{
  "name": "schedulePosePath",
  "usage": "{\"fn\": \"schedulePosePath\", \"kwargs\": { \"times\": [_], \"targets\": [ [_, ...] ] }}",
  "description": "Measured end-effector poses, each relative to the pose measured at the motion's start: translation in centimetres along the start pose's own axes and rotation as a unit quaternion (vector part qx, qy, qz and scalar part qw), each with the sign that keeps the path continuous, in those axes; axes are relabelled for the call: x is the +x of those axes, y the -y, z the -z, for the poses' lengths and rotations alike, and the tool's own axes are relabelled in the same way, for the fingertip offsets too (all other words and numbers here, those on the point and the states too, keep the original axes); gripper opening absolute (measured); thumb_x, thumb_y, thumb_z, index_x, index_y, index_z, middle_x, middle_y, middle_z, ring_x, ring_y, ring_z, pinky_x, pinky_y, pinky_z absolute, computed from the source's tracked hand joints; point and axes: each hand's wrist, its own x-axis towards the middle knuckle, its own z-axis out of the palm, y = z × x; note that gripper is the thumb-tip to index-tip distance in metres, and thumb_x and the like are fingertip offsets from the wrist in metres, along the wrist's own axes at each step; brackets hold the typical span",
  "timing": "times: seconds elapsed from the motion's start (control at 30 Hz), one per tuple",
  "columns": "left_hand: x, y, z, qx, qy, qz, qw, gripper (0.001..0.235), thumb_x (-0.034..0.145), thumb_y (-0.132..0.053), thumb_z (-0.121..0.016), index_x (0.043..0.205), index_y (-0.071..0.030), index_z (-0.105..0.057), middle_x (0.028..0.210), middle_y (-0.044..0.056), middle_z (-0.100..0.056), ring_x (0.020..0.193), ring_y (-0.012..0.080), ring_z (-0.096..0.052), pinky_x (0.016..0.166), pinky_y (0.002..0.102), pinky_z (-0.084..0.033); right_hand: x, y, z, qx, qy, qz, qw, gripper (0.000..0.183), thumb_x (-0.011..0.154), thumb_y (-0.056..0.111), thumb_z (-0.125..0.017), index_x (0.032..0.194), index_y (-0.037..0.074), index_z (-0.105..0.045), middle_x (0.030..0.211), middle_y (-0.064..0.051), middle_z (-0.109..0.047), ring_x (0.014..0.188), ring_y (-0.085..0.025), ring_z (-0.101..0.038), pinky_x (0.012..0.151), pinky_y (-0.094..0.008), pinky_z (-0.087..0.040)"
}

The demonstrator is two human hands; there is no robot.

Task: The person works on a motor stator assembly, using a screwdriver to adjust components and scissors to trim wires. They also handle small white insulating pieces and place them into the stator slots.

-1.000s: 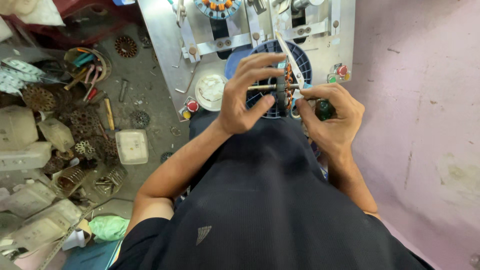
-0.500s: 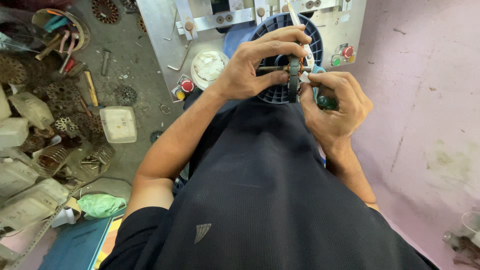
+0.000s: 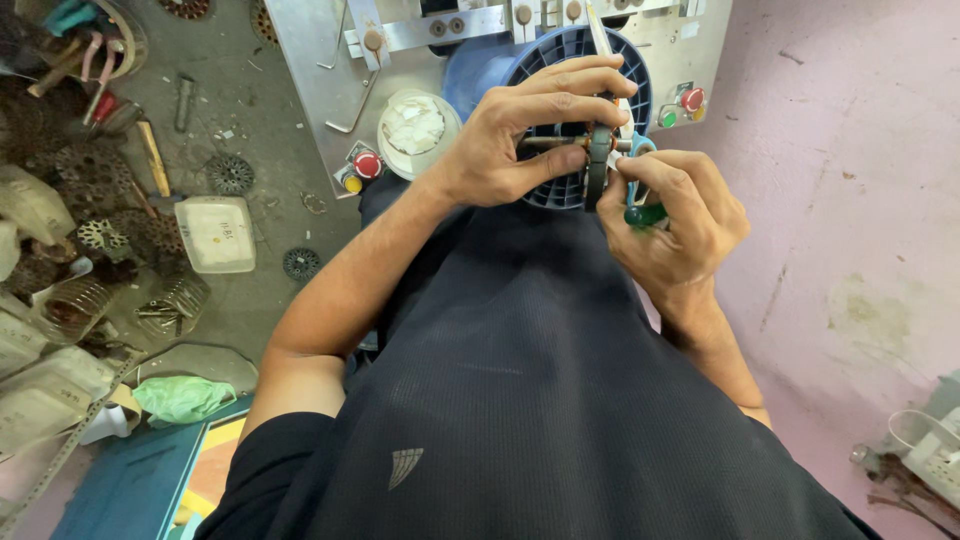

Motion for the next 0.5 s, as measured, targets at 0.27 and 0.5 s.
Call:
{"fn": "schedulePosePath", "kwargs": {
  "times": [0.27,0.5],
  "targets": [
    [0.3,0.0,-0.5,0.016,-0.028,0.005,0.999,0.031,0.099,-0.009,-0.079,0.13,-0.008,-0.071,0.144,0.007,-0.065,0.145,0.025,-0.052,0.125,0.039,-0.045,1.7,1.0,0.7,-0.023,0.058,-0.025,0.998,0.021,0.092,-0.008,-0.08,0.106,0.005,-0.072,0.096,-0.008,-0.069,0.08,-0.019,-0.07,0.071,-0.029,-0.058],
    [0.0,-0.7,-0.3,0.02,-0.019,0.018,0.999,0.033,0.099,-0.005,-0.078,0.131,-0.006,-0.07,0.145,0.009,-0.064,0.146,0.0272,-0.051,0.125,0.04,-0.043,4.0,-0.8,2.4,0.11,0.174,-0.097,0.974,0.015,0.091,-0.002,-0.083,0.103,0.003,-0.075,0.103,-0.007,-0.074,0.089,-0.016,-0.074,0.084,-0.03,-0.061]
  ]
}}
